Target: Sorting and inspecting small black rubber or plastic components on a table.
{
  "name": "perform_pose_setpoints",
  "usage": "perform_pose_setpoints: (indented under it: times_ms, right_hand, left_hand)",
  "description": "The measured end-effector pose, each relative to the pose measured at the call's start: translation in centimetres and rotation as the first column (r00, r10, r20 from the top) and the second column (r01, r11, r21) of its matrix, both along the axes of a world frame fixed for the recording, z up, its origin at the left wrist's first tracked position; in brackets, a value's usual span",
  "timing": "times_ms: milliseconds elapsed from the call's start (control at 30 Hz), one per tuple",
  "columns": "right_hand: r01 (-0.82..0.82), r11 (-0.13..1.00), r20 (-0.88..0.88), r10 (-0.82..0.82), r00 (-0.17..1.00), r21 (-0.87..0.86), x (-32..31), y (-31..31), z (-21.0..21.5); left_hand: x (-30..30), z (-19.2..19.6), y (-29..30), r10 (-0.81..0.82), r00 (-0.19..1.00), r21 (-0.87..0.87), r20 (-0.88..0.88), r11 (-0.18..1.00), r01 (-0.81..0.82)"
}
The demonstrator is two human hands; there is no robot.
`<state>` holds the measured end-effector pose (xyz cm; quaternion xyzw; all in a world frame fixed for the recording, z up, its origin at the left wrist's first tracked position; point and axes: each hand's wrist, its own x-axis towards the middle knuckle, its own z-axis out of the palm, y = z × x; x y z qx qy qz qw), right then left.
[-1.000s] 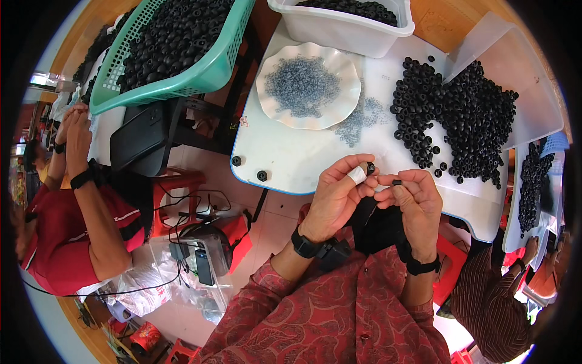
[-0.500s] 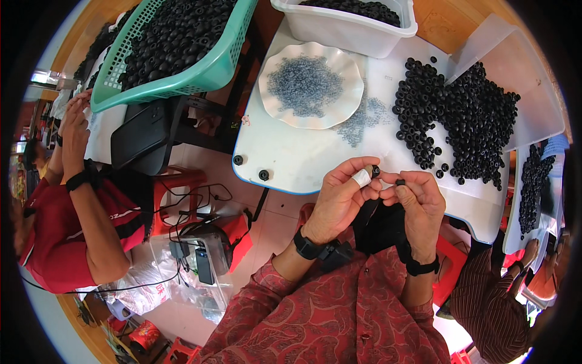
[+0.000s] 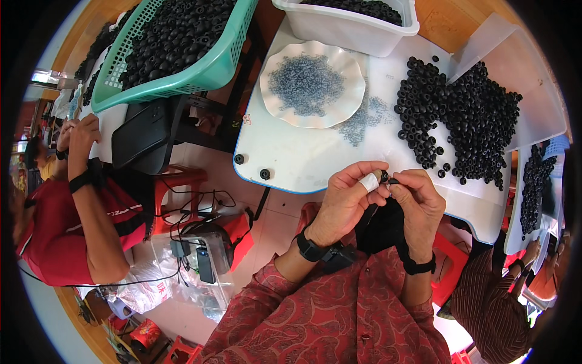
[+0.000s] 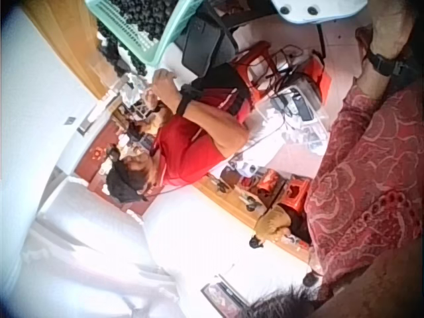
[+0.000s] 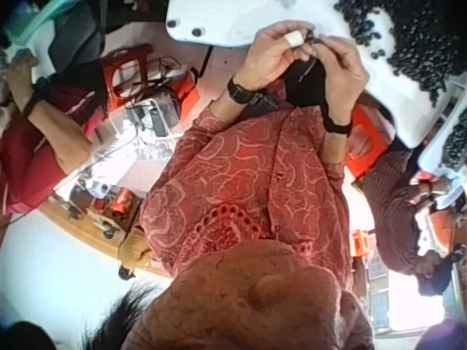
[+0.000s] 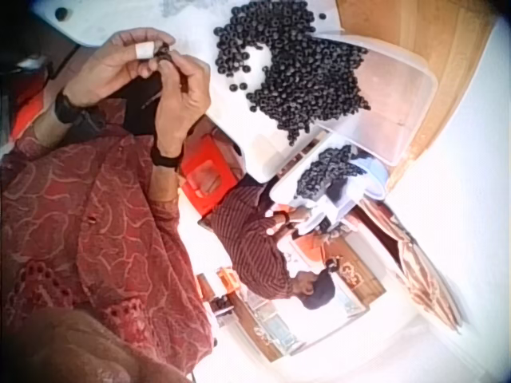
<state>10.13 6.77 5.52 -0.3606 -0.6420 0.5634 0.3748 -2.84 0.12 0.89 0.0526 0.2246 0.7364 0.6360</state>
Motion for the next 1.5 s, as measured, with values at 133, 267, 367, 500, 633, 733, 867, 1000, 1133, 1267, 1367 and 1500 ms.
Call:
perform_pose_setpoints:
  times_ms: [133,267,367,500,633,733,867,1000,1133,1267,1367,1500]
  right_hand:
    - [0.010,1.000,-0.011,-0.010,1.000,-0.021,-0.11,-0.03,-0.12]
    - [0.003,1.000,-0.005,-0.003,1.000,0.004,-0.08,0.07,-0.40]
    - [0.005,1.000,-0.003,-0.005,1.000,0.008,-0.10,0.06,-0.50]
    - [0.005,1.000,-0.003,-0.005,1.000,0.006,-0.10,0.02,-0.57]
    - [0.008,1.000,-0.002,-0.008,1.000,0.004,-0.13,-0.01,-0.64]
    - [0.009,1.000,0.001,-0.009,1.000,0.001,-0.13,-0.03,-0.69]
    - [0.022,1.000,-0.017,-0.022,1.000,-0.014,-0.16,-0.11,-0.75]
    - [0.022,0.999,0.021,-0.023,1.000,0.037,-0.18,-0.15,-0.87]
    - [0.027,0.997,0.079,-0.033,0.996,0.076,-0.21,-0.33,-0.41]
    - [0.037,0.986,0.114,-0.057,0.992,0.165,-0.42,-0.51,-0.33]
    - [0.013,0.960,0.181,-0.066,0.981,0.281,-0.41,-0.52,-0.20]
    - [0.024,0.956,0.168,-0.076,0.983,0.293,-0.42,-0.63,-0.23]
  left_hand:
    - [0.09,0.14,-0.05,-0.004,1.000,-0.010,-0.024,1.000,0.004]
    - [0.12,0.28,-0.09,-0.010,0.998,-0.029,-0.057,1.000,0.008]
    - [0.12,0.27,-0.15,-0.012,0.998,-0.027,-0.062,1.000,0.011]
    - [0.14,0.32,-0.25,-0.008,0.997,-0.023,-0.078,1.000,0.006]
    - [0.11,0.43,-0.29,-0.003,0.996,-0.026,-0.093,1.000,0.001]
    - [0.12,0.52,-0.32,0.004,0.991,-0.037,-0.137,0.999,-0.009]
    - [0.31,0.83,-0.29,0.016,0.972,-0.063,-0.234,0.998,-0.031]
    - [0.42,0.75,-0.37,0.044,0.948,-0.053,-0.314,0.997,-0.064]
    - [0.41,0.53,-0.40,0.052,0.927,-0.047,-0.371,0.996,-0.075]
    - [0.45,0.54,-0.42,0.043,0.921,-0.059,-0.387,0.996,-0.072]
    - [0.46,0.35,-0.48,0.053,0.939,-0.062,-0.340,0.995,-0.078]
    - [0.43,0.36,-0.49,0.053,0.943,-0.058,-0.328,0.995,-0.076]
